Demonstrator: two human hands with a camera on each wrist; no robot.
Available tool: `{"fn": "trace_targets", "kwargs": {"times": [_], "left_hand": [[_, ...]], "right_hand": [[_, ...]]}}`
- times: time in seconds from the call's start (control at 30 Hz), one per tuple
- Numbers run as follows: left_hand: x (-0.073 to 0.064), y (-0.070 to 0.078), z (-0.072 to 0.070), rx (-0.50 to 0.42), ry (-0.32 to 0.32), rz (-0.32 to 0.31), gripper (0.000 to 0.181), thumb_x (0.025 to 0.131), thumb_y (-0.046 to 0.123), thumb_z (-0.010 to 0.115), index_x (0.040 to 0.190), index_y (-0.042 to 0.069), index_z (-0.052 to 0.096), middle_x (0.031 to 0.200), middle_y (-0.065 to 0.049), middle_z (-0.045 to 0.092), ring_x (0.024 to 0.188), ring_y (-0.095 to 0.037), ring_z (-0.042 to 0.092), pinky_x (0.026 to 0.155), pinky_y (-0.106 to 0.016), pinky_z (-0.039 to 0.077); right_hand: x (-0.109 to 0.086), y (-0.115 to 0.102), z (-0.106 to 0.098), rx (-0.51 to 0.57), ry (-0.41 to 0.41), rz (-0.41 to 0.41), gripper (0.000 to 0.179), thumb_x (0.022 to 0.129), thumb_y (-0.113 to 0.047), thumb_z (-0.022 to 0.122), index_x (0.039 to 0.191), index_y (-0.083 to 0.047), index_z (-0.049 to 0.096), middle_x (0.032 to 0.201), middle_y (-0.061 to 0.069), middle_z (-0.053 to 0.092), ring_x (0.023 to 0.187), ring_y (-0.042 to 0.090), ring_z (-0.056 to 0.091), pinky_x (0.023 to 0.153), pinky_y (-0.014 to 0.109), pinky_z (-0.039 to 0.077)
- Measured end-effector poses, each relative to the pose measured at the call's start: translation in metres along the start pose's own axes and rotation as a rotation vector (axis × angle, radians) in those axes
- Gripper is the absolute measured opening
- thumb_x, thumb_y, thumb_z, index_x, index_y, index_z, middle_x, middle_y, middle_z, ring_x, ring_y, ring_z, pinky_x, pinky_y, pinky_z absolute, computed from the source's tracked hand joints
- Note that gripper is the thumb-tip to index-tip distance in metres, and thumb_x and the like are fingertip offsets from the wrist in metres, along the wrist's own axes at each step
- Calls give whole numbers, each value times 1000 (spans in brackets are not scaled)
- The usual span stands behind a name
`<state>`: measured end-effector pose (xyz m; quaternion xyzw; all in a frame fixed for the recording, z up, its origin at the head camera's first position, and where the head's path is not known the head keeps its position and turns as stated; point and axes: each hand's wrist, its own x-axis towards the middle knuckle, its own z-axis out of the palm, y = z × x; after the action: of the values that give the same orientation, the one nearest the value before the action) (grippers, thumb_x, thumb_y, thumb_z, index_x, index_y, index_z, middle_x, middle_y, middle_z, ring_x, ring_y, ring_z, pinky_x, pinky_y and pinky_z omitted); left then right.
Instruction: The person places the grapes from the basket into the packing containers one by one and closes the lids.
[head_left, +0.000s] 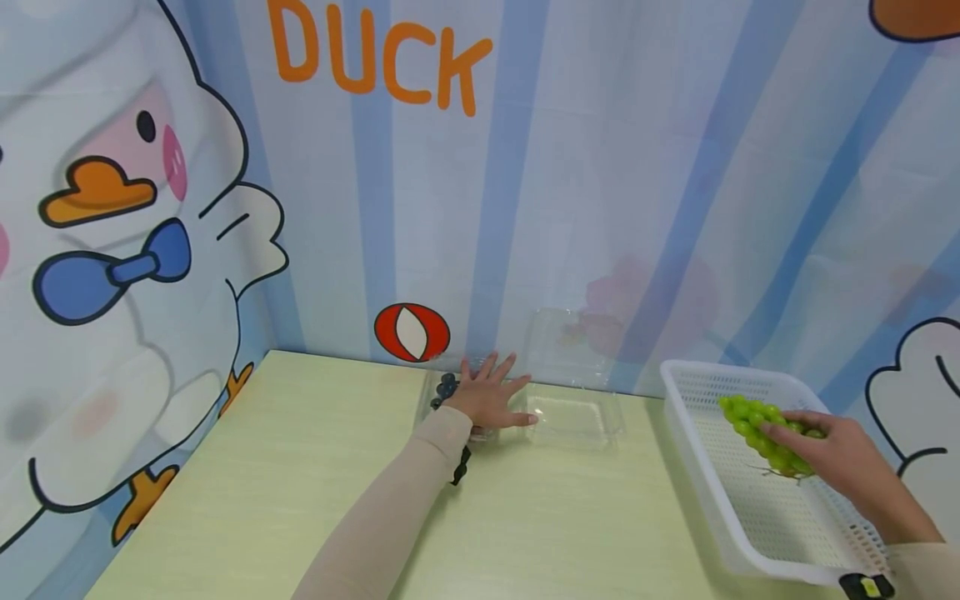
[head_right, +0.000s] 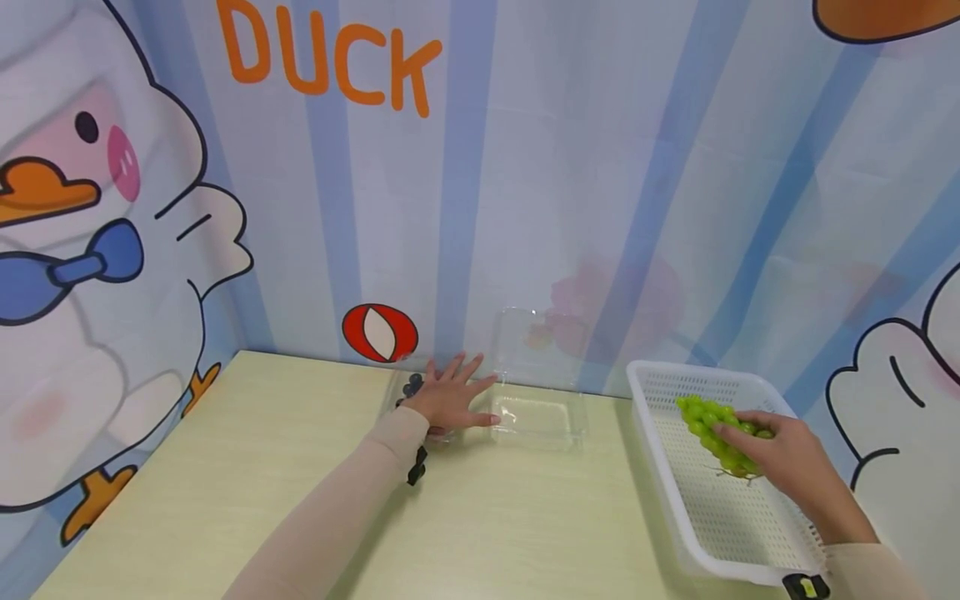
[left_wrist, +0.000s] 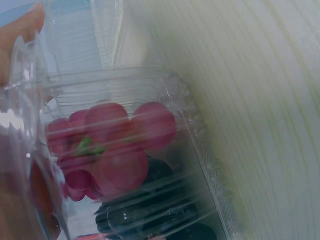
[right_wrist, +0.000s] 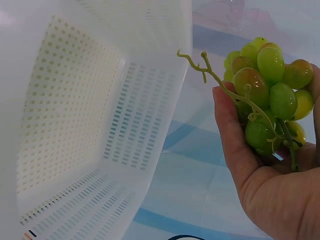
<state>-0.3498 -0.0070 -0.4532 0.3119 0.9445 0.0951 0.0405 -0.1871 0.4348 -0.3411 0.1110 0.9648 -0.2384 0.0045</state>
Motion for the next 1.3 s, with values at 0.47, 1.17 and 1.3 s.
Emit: {"fn": "trace_targets", "kwargs": {"times": [0.47,1.17,1.3], "left_hand": [[5,-4,7,1,3,-3,84,94,77,41,163,33,23,172,-3,-2,157,-35,-5,115,-75,-4],[3,-2,3,-7,3,5,84,94,77,41,163,33,24,172,-4,-1,157,-36,-4,115,-75,-4],[1,-2,2,-6,12,12,84,94,76,42,163,31,25,172,-5,1,157,-37,-2,115,-75,-2]], "right_hand": [[-5,-17,-3,16,-65,-57,93,99,-64,49,147,15,38,142,45,39,119,59,49,81,61,52],[3,-50,0,20,-46,-188,86,99,-61,55,145,11,46,144,39,43,121,54,50,83,60,51],[4,-53,3,28,-36,-203,82,100,-57,56,144,10,47,132,33,55,109,42,59,76,47,52]]}}
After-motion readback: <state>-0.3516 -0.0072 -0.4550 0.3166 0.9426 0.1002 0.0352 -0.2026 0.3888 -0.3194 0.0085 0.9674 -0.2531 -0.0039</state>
